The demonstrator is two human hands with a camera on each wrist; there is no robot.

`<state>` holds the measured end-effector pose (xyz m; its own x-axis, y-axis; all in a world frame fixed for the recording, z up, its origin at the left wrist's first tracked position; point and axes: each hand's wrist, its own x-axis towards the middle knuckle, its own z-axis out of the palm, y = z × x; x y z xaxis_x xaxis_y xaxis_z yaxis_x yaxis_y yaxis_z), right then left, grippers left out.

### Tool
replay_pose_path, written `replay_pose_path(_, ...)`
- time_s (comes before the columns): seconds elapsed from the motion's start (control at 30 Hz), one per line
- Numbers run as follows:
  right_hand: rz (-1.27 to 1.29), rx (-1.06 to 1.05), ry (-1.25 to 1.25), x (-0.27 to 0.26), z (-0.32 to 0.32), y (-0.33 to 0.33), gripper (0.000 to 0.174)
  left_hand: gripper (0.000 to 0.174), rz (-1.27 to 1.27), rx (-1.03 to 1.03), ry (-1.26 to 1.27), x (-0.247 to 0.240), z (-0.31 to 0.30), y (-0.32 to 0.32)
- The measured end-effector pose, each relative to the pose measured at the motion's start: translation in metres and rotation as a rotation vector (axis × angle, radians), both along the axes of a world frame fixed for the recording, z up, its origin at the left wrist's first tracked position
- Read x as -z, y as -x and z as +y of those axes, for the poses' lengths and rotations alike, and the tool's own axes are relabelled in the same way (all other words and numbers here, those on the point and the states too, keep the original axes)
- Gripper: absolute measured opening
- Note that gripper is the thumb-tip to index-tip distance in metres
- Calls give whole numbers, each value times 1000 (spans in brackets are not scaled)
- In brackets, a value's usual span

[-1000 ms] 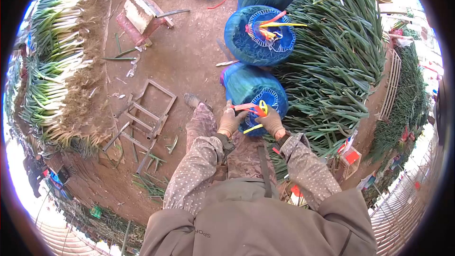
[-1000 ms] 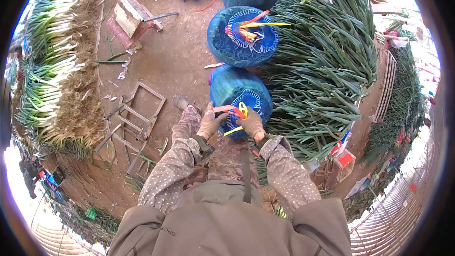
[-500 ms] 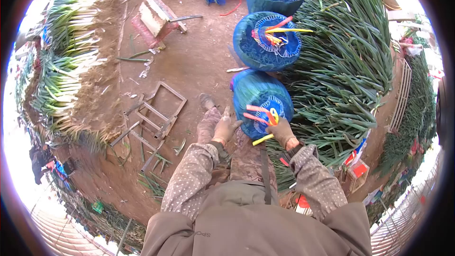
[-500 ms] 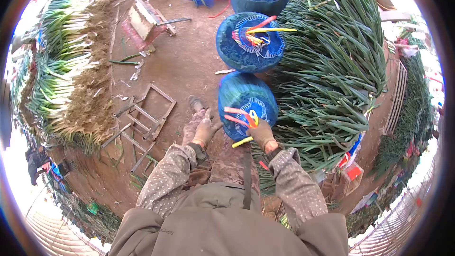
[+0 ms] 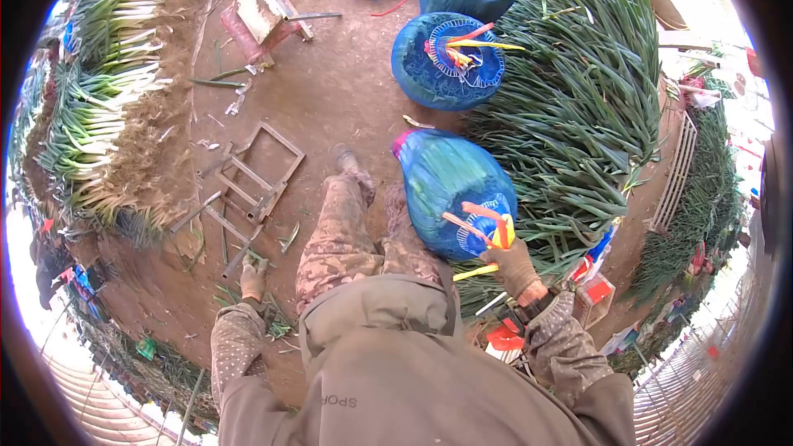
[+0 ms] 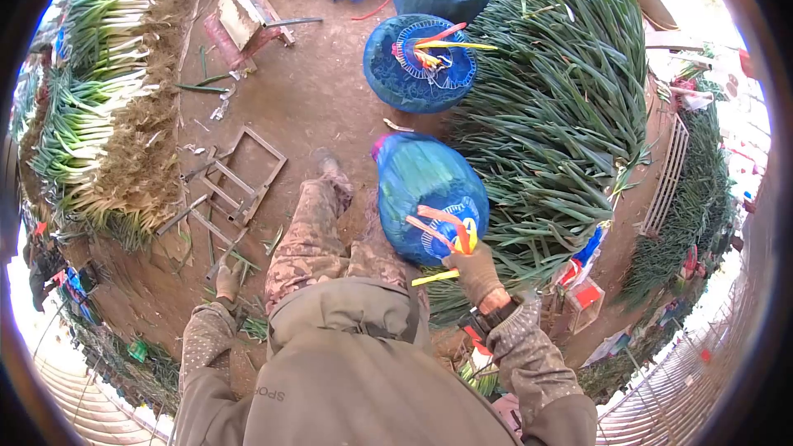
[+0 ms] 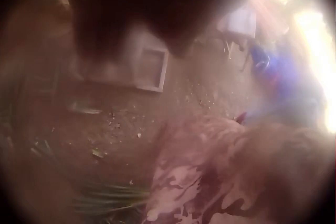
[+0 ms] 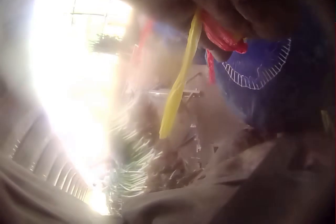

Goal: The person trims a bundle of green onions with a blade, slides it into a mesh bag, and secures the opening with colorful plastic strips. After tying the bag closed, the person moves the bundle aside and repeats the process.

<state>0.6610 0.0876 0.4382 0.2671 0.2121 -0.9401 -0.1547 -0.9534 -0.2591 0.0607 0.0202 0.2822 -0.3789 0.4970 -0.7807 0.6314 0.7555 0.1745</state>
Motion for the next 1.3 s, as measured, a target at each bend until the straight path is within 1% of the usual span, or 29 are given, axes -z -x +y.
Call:
replay_pose_path(0.03,-18,23,38,-10,2,2,29,75,-18,-27,-4,0,-2,12)
replay_pose_path(0.07,-37,42,47,-18,0,3,29,75,-64,-39,-19,11,-4,20)
replay_pose_path(0.13,-73,135,23,-28,-6,15,25,75,-154,-61,-40,60,-18,40)
replay_pose_path(0.17,-72,166,16,-30,-6,22,24,75,-176,-32,-49,67,-7,35)
replay_pose_path(0.23,-68,200,28,-41,-11,36,22,75,-228,27,-28,45,44,-7)
replay_pose_path(0.27,-91,192,38,-49,-8,45,21,75,-264,11,-25,38,67,-22)
replay_pose_path(0.33,-133,182,39,-68,6,66,20,74,-332,-61,-21,46,90,-31)
replay_pose_path(0.37,-150,155,79,-78,12,71,19,73,-375,-91,-17,52,99,-33)
replay_pose_path(0.47,-182,155,72,-93,21,89,29,79,-289,222,-106,62,118,-40)
replay_pose_path(0.5,-183,154,56,-99,30,98,29,83,-380,209,-108,67,123,-48)
replay_pose_path(0.57,-150,120,64,-99,29,106,30,82,-590,121,-157,38,152,-99)
replay_pose_path(0.6,-134,110,67,-98,27,111,30,78,-649,226,-150,38,159,-126)
replay_pose_path(0.63,-101,144,89,-103,31,121,25,74,-711,334,-142,37,164,-155)
replay_pose_path(0.67,-95,98,50,-108,37,132,19,73,-807,498,-262,25,174,-187)
replay_pose_path(0.7,-50,69,31,-114,42,140,23,72,-899,663,-382,3,186,-217)
replay_pose_path(0.73,-35,17,41,-114,42,144,26,71,-954,706,-502,-20,196,-244)
replay_pose_path(0.77,-21,-35,49,-114,42,148,29,71,-1005,745,-624,-33,204,-264)
replay_pose_path(0.83,-57,-180,111,-108,35,152,33,73,-1067,885,-694,-23,222,-284)
replay_pose_path(0.87,-46,-238,68,-103,33,153,34,75,-1096,960,-730,-18,234,-289)
replay_pose_path(0.93,-24,-356,-14,-94,26,156,37,73,-1143,970,-564,-13,253,-293)
replay_pose_path(0.97,-15,-370,-9,-94,24,158,36,73,-1165,966,-479,-15,255,-292)
replay_pose_path(1.07,17,-436,-16,-88,33,161,36,69,-1009,901,-540,-27,244,-266)
replay_pose_path(1.1,9,-522,-44,-85,32,165,37,69,-953,877,-585,-27,235,-254)
replay_pose_path(1.17,-23,-692,-94,-81,27,173,39,61,-957,730,-647,-26,221,-230)
replay_pose_path(1.2,-38,-739,-110,-83,29,176,40,58,-960,654,-682,-25,215,-222)
replay_pose_path(1.23,-51,-785,-129,-83,32,179,41,59,-961,589,-699,-28,211,-217)
replay_pose_path(1.3,-23,-769,-145,-83,40,184,46,58,-924,541,-750,-30,208,-207)
